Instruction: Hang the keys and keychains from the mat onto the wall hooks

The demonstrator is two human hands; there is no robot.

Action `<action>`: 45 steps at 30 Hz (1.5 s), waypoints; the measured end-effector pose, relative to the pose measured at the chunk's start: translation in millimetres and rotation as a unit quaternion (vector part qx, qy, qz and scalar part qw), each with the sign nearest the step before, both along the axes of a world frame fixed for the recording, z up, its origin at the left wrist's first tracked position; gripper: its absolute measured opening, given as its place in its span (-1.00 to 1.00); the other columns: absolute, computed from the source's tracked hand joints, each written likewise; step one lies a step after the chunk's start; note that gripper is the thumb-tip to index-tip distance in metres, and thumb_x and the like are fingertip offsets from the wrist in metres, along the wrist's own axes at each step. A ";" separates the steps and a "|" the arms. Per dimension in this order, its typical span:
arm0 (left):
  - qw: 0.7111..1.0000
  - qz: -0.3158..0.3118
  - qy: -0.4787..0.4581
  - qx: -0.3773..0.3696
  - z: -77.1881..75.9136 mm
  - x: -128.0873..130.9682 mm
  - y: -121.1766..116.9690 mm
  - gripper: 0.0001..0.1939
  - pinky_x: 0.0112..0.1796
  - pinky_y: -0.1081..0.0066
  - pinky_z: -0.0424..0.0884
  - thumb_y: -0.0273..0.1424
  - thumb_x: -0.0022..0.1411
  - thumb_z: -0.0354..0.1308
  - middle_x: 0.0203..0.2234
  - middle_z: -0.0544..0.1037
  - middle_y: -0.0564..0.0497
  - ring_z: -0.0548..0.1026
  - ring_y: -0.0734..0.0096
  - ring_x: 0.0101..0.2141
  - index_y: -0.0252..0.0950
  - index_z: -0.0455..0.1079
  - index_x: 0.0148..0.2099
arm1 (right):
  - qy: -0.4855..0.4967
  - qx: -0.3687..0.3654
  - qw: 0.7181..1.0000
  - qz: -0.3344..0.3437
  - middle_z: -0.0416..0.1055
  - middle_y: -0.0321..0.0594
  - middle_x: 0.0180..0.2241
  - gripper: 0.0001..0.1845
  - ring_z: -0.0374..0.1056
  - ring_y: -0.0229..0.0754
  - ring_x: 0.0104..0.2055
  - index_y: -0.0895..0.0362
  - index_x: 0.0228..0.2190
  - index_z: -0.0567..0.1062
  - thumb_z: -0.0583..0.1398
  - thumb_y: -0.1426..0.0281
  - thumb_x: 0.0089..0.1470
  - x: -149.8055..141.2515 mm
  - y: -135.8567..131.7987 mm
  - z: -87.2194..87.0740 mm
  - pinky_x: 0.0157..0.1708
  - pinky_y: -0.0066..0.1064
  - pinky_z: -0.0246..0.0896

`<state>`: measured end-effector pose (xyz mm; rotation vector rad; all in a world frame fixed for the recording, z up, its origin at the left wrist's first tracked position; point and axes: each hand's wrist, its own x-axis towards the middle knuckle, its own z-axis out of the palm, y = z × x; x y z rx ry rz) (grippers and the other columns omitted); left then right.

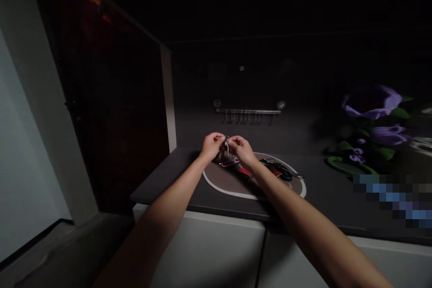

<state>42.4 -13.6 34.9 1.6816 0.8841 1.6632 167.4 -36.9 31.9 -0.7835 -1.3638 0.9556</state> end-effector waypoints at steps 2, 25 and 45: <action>1.000 0.022 0.009 0.011 8.8 3.2 3.0 -0.90 -0.38 0.47 0.32 -0.43 0.02 0.12 -0.52 0.48 0.00 0.41 0.48 -0.46 -0.38 0.39 -0.39 | 0.015 0.001 1.000 -0.015 0.26 -0.40 -0.61 -0.65 0.15 -0.39 -0.60 0.15 -0.49 0.30 0.25 0.17 -0.26 -3.2 5.1 3.9 -0.59 -0.54 0.09; 0.929 0.211 0.281 0.118 -30.4 -22.5 43.3 -0.73 -0.33 0.43 0.24 -0.38 0.22 -0.12 -0.48 0.47 -0.04 0.38 0.40 -0.40 -0.31 0.39 -0.37 | 0.099 -0.035 0.990 -0.092 0.32 -0.35 -0.66 -0.91 0.28 -0.36 -0.63 0.19 -0.53 0.33 0.17 0.48 -0.05 -11.7 80.5 35.9 -0.63 -0.54 0.16; 0.910 0.245 0.319 0.103 -27.8 -23.7 40.5 -0.74 -0.34 0.44 0.21 -0.39 0.24 -0.12 -0.43 0.47 -0.06 0.38 0.39 -0.37 -0.32 0.39 -0.33 | 0.232 -0.115 0.960 -0.109 0.32 -0.34 -0.71 -0.85 0.23 -0.41 -0.70 0.22 -0.57 0.33 0.11 0.55 0.01 -31.5 107.3 49.5 -0.70 -0.60 0.20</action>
